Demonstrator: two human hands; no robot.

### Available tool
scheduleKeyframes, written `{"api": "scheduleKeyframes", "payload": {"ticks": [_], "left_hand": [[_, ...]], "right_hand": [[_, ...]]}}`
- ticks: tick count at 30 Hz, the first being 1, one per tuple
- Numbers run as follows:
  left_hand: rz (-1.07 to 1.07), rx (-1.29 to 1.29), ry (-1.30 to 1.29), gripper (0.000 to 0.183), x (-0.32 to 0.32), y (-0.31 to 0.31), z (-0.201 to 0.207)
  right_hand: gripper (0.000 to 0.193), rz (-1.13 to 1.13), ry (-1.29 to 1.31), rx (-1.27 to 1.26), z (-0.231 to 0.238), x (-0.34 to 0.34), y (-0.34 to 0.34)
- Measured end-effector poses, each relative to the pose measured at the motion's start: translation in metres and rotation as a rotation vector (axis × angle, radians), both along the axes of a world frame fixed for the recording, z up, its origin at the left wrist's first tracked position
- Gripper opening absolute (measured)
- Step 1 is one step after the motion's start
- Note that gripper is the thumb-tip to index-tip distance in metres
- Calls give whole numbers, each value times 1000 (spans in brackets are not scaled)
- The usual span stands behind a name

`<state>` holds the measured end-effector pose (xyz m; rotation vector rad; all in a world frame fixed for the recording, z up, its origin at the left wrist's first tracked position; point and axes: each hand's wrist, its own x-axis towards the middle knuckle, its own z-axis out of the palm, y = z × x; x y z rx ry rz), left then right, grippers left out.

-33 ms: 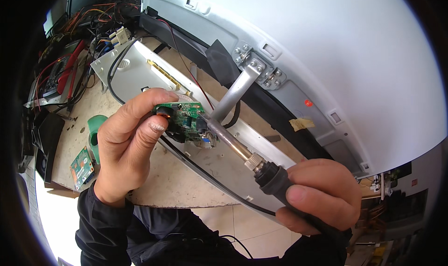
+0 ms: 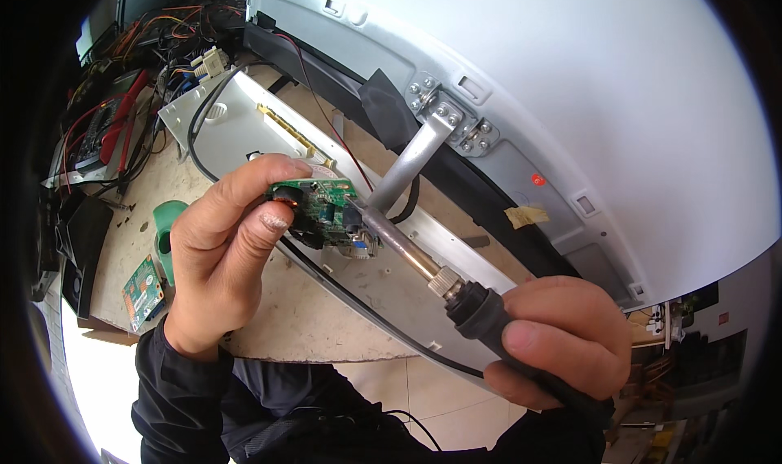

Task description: The person uses a soldering iron to heat and attach a small black component to a green circuit board. They then use a multimeter to test the component's electrical continuity before soldering it onto the board.

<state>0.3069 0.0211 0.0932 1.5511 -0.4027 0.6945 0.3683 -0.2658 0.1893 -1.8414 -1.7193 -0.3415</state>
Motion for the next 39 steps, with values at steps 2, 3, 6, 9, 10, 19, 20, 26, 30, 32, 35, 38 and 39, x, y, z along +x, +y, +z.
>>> {"api": "scheduleKeyframes", "payload": {"ticks": [2, 3, 6, 9, 10, 19, 20, 26, 30, 32, 35, 38, 39], "left_hand": [[-4, 5, -5, 28, 0, 0, 0], [-5, 9, -7, 28, 1, 0, 0], [-2, 18, -1, 28, 0, 2, 1], [-6, 13, 1, 28, 0, 1, 1], [-7, 10, 2, 28, 0, 1, 1], [-6, 12, 2, 28, 0, 1, 0], [-1, 18, 6, 28, 0, 1, 0], [22, 37, 14, 28, -1, 1, 1], [18, 26, 19, 27, -1, 0, 1], [18, 24, 16, 27, -1, 0, 1], [15, 26, 5, 27, -1, 1, 1], [8, 31, -2, 27, 0, 1, 1], [8, 35, -7, 28, 0, 0, 1]], "right_hand": [[48, 14, 10, 13, -2, 3, -1], [48, 16, 12, 15, -1, 3, -1], [48, 20, 20, 18, -2, 3, 0], [48, 20, 18, 10, -1, 3, -1], [48, 22, 17, 8, -1, 3, -1], [45, 18, 24, -25, 1, 0, -2], [45, 14, 27, -24, 1, -1, -2], [44, 5, 20, -15, 0, -1, -2], [43, 0, 3, 7, -2, -2, -2], [43, 10, 2, 23, -4, -1, -1], [43, 1, 6, 19, -4, -2, -1], [44, -26, -2, 16, -1, -6, -2], [44, -33, -7, 9, 1, -8, -1]]}}
